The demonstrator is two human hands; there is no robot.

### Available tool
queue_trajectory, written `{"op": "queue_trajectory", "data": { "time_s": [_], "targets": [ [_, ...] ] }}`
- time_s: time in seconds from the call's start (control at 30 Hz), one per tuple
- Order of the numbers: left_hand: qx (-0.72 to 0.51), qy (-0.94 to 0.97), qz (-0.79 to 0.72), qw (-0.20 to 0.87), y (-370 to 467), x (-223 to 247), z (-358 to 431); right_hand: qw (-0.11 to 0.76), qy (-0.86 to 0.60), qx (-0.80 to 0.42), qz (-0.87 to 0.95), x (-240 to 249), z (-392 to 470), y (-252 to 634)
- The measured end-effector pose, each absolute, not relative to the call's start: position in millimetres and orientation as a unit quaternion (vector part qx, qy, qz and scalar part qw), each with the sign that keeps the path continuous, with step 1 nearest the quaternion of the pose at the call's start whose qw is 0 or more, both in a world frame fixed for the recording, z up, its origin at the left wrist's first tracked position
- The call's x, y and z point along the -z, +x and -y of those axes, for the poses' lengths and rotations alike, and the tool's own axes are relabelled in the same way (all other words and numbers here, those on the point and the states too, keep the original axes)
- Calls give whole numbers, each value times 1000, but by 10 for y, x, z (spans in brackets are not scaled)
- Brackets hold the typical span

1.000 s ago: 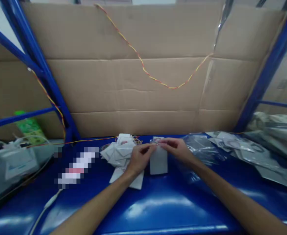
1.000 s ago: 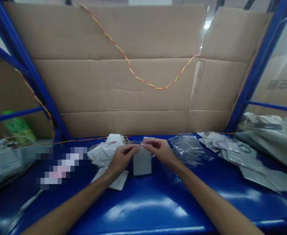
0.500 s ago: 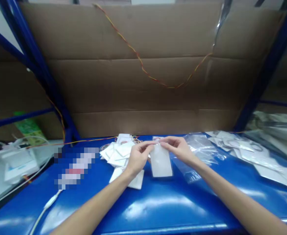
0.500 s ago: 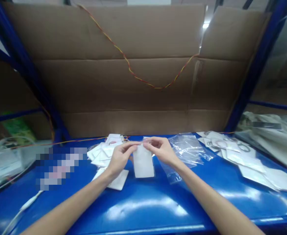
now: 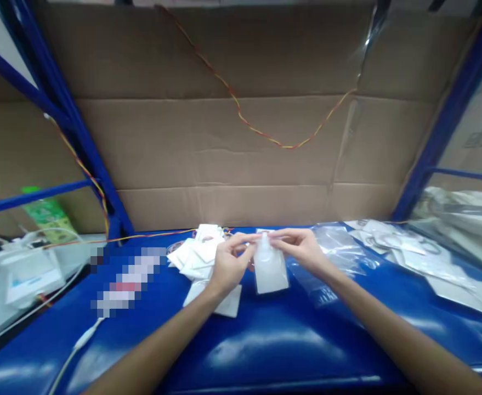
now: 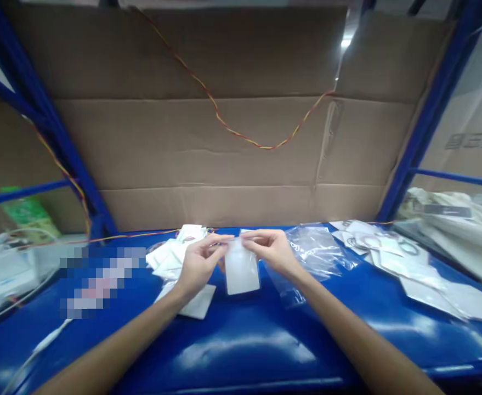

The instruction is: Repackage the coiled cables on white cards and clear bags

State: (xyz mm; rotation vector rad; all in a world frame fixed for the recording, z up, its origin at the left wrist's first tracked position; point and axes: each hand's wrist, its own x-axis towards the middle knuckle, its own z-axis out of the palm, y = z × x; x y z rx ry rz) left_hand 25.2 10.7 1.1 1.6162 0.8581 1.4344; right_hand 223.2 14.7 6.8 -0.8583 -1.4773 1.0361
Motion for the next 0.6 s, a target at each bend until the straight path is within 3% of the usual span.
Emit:
{"op": "queue_trajectory", "data": {
  "time_s": [0.3,0.43,0.6],
  "targets": [
    [-562,708,-320,284,219,18,-97,498,-338,-559,570,-74,-237,2326],
    [-554,729,-315,251,214,54,-112,475,-416,-473,615,-101,-202,2296],
    [-559,706,-319,297,208,65,-151,472,-398,-440,652,-111,-130,2238]
  ]
}}
